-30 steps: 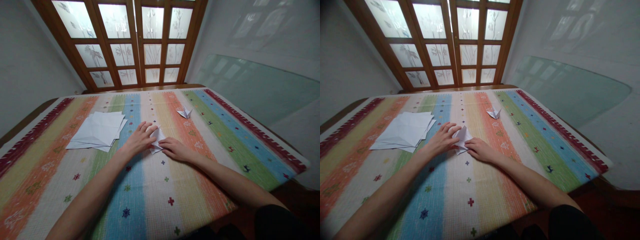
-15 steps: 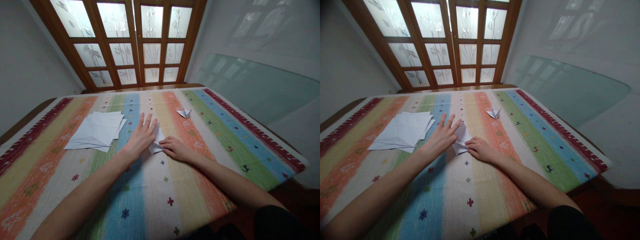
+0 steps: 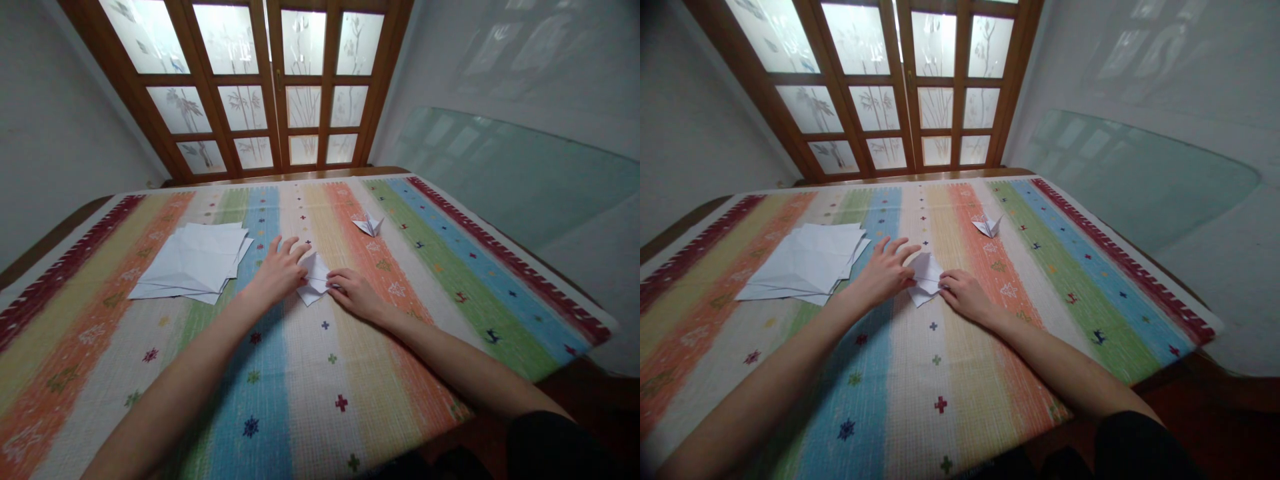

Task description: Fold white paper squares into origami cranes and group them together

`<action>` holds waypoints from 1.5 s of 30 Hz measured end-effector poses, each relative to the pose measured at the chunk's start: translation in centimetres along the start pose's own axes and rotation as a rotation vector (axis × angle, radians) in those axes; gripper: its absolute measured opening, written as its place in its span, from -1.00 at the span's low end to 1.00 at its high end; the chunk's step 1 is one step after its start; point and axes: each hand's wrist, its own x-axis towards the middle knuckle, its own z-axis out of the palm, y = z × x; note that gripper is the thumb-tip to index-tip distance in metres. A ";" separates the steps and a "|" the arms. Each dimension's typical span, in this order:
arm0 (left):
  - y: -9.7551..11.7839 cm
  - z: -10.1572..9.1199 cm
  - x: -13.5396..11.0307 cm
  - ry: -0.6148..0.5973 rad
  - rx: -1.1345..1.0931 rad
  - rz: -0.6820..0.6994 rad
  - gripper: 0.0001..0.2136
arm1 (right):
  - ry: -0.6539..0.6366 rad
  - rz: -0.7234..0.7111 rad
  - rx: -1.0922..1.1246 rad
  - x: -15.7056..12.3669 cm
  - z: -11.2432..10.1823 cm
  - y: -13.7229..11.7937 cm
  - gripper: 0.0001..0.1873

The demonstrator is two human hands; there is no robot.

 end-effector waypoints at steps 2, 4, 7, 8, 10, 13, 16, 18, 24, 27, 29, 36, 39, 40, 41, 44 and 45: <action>0.0 0.2 -0.1 -0.010 -0.008 0.016 -0.94 | -0.001 0.004 -0.009 0.1 0.0 0.0 -0.87; 0.0 0.2 -0.2 -0.021 0.002 0.039 -0.90 | 0.001 0.004 -0.018 0.1 -0.1 -0.1 -0.88; 0.0 0.2 -0.3 -0.005 0.018 0.037 -0.83 | 0.009 0.020 -0.020 0.2 -0.1 -0.2 -0.87; 0.1 0.3 -0.3 0.016 0.020 0.018 -0.82 | 0.013 0.030 -0.018 0.2 -0.1 -0.2 -0.87; 0.4 0.6 -0.3 0.061 0.026 -0.033 -0.84 | 0.019 0.055 -0.015 0.3 -0.1 -0.2 -0.85; 1.1 1.2 -0.1 0.107 0.049 -0.088 -0.89 | 0.021 0.109 -0.020 0.7 -0.1 -0.3 -0.82; 1.7 2.0 0.0 0.125 0.036 -0.088 -0.87 | 0.011 0.178 -0.032 1.1 -0.1 -0.5 -0.80; 1.8 2.5 -0.1 0.141 -0.005 -0.082 -0.82 | -0.001 0.220 -0.035 1.3 -0.1 -0.7 -0.81; 1.2 4.4 -0.2 0.257 -0.147 -0.169 -0.32 | -0.022 0.303 -0.060 1.8 -0.2 -1.1 -0.83; 0.9 5.3 0.1 0.292 -0.258 -0.348 -0.17 | -0.033 0.315 -0.066 2.0 -0.1 -1.1 -0.88; 0.8 5.7 0.3 0.269 -0.308 -0.461 -0.18 | -0.032 0.314 -0.063 2.0 -0.1 -0.9 -0.90; 1.1 5.6 0.6 0.242 -0.388 -0.560 -0.53 | -0.009 0.279 -0.068 1.7 0.2 -0.6 -0.92; 1.2 5.3 0.7 0.210 -0.353 -0.535 -0.75 | 0.005 0.265 -0.065 1.6 0.3 -0.6 -0.93; 1.1 5.3 0.7 0.195 -0.352 -0.525 -0.80 | 0.008 0.262 -0.063 1.6 0.3 -0.6 -0.93; 1.1 5.3 0.7 0.185 -0.363 -0.514 -0.82 | 0.010 0.258 -0.053 1.5 0.3 -0.6 -0.93; 0.6 5.4 0.7 0.192 -0.498 -0.439 -0.79 | 0.035 0.218 0.049 1.4 0.1 -0.3 -0.95; 0.4 5.5 0.6 0.188 -0.571 -0.391 -0.77 | 0.060 0.188 0.093 1.4 -0.1 -0.1 -0.95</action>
